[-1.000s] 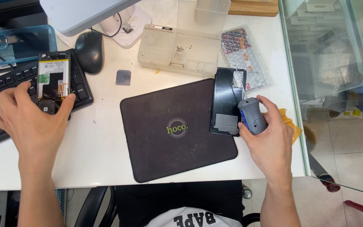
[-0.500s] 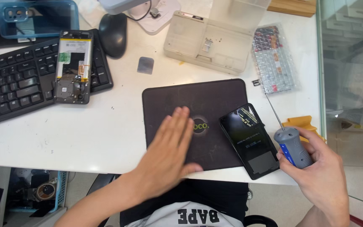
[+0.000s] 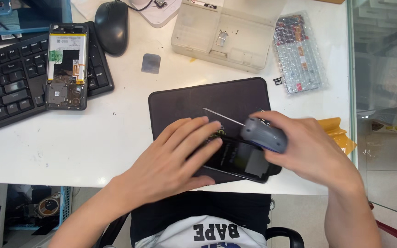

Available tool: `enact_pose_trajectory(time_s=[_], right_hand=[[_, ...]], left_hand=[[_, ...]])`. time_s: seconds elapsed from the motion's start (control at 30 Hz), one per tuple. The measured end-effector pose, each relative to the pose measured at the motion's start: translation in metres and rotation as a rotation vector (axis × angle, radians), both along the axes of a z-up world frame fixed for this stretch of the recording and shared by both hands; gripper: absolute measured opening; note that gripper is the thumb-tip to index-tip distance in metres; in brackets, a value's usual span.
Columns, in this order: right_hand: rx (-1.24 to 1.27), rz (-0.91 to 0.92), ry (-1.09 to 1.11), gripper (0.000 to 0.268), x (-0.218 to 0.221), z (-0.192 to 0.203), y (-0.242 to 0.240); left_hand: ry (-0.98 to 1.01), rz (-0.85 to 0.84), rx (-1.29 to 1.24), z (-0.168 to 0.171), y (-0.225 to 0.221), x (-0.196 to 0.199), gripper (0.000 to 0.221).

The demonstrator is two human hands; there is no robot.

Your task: The person disassembles a smartphone using a screwdriver and a precision tool. They remove the back cover, unscrew internal components, and carefully pry open parts of the device's interior.

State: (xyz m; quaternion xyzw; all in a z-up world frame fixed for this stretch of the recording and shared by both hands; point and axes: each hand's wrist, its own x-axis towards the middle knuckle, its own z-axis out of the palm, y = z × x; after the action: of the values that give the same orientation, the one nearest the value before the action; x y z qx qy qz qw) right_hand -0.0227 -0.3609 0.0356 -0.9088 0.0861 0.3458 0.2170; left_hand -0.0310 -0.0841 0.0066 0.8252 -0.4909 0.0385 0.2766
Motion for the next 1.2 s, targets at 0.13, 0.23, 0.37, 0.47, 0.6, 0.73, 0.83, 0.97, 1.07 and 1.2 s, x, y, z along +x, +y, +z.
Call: enact_pose_trajectory(time_s=[0.13, 0.23, 0.37, 0.47, 0.6, 0.73, 0.83, 0.97, 1.07, 1.2], right_hand=[[0.109, 0.083, -0.166, 0.065, 0.014, -0.009, 0.008], [0.325, 0.057, -0.524, 0.065, -0.01, -0.02, -0.009], [0.393, -0.22, -0.49, 0.066, -0.076, -0.035, -0.031], [0.145, -0.191, -0.478, 0.072, -0.122, -0.056, -0.042], [0.003, -0.086, -0.354, 0.079, -0.158, -0.075, -0.063], [0.002, -0.011, -0.345, 0.085, -0.17, -0.085, -0.073], [-0.051, 0.053, -0.325, 0.081, -0.171, -0.085, -0.078], [-0.131, 0.06, -0.23, 0.082, -0.166, -0.076, -0.082], [-0.163, 0.086, -0.179, 0.084, -0.159, -0.067, -0.08], [-0.24, 0.196, -0.088, 0.088, -0.144, -0.061, -0.079]], left_hand=[[0.107, 0.111, 0.078, -0.018, -0.002, 0.001, 0.08], [0.153, 0.143, 0.106, -0.027, 0.004, -0.009, 0.074], [0.139, 0.225, 0.086, -0.031, 0.004, -0.018, 0.07], [0.384, 0.295, -0.054, -0.029, 0.0, -0.02, 0.078], [0.517, 0.452, -0.095, -0.025, -0.006, -0.014, 0.085], [0.708, 0.49, -0.095, -0.019, -0.006, -0.007, 0.067], [0.791, 0.502, -0.103, -0.018, -0.008, -0.006, 0.053], [0.774, 0.506, -0.136, -0.022, -0.011, -0.005, 0.044], [0.777, 0.547, -0.117, -0.024, -0.015, -0.006, 0.045], [0.766, 0.586, -0.107, -0.027, -0.019, -0.008, 0.045]])
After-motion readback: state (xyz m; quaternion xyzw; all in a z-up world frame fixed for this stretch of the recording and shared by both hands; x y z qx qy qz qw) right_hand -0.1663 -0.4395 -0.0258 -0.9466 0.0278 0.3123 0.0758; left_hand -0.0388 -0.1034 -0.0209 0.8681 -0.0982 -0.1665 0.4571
